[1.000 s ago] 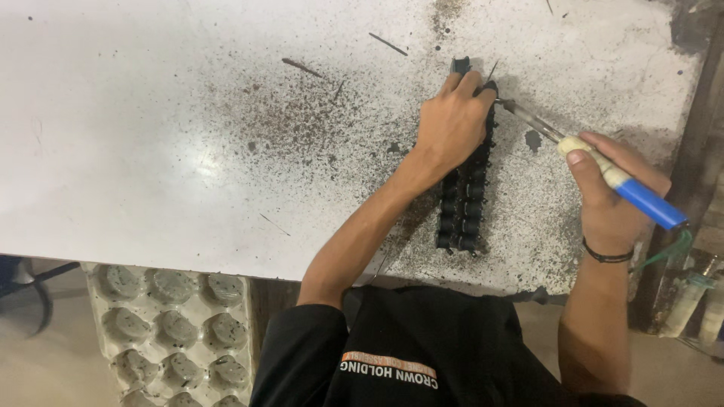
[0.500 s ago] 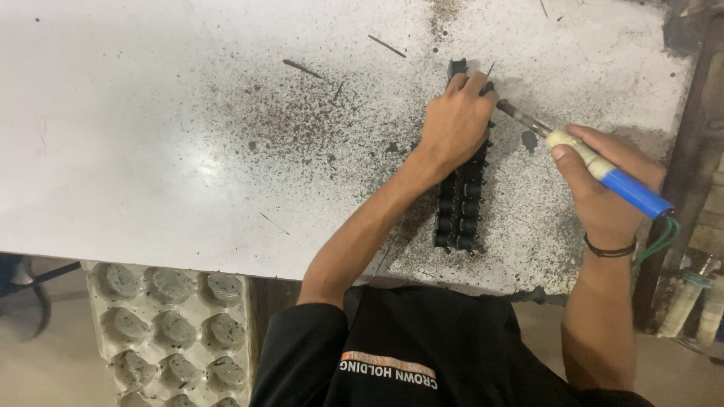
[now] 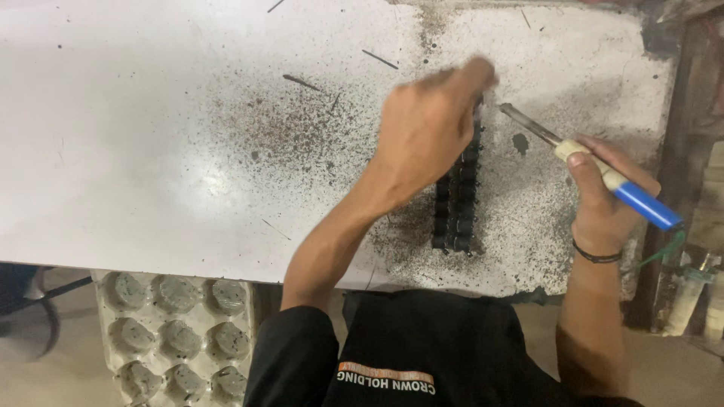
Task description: The person sorts small black plastic components on a workbench, arranges them into a plastic tray and lines them up in rows, then uses a soldering iron to solder each component in the rows one by one, with smoke rising as joints are soldered.
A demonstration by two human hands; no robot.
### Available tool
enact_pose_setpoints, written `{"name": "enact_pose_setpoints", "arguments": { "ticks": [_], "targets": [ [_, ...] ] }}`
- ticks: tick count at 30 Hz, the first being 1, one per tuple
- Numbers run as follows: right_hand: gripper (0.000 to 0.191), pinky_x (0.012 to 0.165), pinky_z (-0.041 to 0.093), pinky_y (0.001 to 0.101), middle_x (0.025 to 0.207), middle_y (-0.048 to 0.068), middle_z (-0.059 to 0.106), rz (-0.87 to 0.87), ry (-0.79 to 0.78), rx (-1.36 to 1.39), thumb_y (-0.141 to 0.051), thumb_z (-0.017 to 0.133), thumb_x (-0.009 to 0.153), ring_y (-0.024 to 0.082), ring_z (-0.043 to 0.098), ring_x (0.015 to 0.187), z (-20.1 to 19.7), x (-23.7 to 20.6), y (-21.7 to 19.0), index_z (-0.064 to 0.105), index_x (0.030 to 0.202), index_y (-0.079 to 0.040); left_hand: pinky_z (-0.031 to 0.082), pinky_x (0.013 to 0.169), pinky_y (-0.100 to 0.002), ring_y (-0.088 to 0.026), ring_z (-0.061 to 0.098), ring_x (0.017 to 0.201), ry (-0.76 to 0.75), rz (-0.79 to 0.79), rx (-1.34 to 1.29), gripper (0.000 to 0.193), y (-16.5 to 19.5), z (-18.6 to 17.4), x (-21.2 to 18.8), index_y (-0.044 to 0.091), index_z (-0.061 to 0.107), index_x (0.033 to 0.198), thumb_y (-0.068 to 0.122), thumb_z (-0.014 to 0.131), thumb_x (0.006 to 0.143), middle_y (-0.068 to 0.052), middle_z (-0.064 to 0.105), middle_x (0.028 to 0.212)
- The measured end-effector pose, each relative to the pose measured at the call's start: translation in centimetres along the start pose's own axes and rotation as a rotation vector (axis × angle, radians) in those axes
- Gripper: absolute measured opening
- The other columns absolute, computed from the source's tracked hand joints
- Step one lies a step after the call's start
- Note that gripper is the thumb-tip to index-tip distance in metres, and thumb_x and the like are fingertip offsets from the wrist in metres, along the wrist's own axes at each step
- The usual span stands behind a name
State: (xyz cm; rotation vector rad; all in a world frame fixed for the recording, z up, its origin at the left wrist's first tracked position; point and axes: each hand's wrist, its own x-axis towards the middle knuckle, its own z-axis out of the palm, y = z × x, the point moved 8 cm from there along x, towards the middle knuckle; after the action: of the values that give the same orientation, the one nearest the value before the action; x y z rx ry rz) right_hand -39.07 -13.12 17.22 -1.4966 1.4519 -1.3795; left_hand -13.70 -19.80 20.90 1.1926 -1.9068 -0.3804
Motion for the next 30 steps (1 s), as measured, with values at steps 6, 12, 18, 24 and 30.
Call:
{"name": "enact_pose_setpoints", "arguments": {
  "ticks": [6,12,18,24,30],
  "targets": [
    [0.023,0.090,0.057,0.0265,0.112,0.013,0.074,-0.095,-0.017,-0.111,-0.008,0.077,0.101,0.017,0.071,0.101,0.9,0.1,0.1,0.072,0.120,0.004,0.050,0.048,-0.027,-0.011,0.067,0.067,0.351,0.078,0.042,0.018,-2.9,-4.6,2.3,0.012,0.065,0.112,-0.003,0.062,0.102,-0.001,0.075,0.090],
    [0.022,0.082,0.055,0.0236,0.108,0.011,0.074,-0.017,-0.090,-0.135,-0.013,0.078,0.105,0.014,0.070,0.094,3.3,1.6,1.0,0.074,0.119,0.003,0.057,0.056,-0.042,-0.029,0.069,0.072,0.066,-0.247,0.153,0.028,-10.0,5.0,-2.3,0.013,0.076,0.104,0.000,0.067,0.081,-0.013,0.066,0.101],
    [0.023,0.087,0.055,0.0242,0.108,0.012,0.075,-0.026,-0.156,-0.204,-0.012,0.077,0.103,0.015,0.071,0.097,4.5,3.1,1.2,0.075,0.119,0.004,0.059,0.062,-0.042,-0.027,0.069,0.090,0.062,-0.213,0.164,0.010,-10.9,7.1,-2.8,0.011,0.076,0.091,0.005,0.070,0.085,-0.006,0.065,0.097],
    [0.023,0.089,0.057,0.0245,0.110,0.013,0.076,-0.017,-0.163,-0.210,-0.011,0.080,0.104,0.015,0.072,0.098,4.8,3.2,1.3,0.075,0.121,0.003,0.061,0.067,-0.041,-0.026,0.067,0.097,0.029,-0.184,0.127,0.013,-10.2,7.8,-2.6,0.011,0.075,0.089,0.004,0.067,0.082,-0.006,0.067,0.101],
    [0.022,0.088,0.056,0.0235,0.110,0.013,0.076,-0.021,-0.189,-0.236,-0.009,0.079,0.102,0.015,0.072,0.098,5.2,3.4,0.8,0.075,0.120,0.003,0.061,0.070,-0.044,-0.030,0.067,0.097,-0.033,-0.188,0.123,0.009,-9.9,8.7,-2.3,0.009,0.074,0.089,0.007,0.071,0.081,-0.008,0.066,0.100]
  ]
}}
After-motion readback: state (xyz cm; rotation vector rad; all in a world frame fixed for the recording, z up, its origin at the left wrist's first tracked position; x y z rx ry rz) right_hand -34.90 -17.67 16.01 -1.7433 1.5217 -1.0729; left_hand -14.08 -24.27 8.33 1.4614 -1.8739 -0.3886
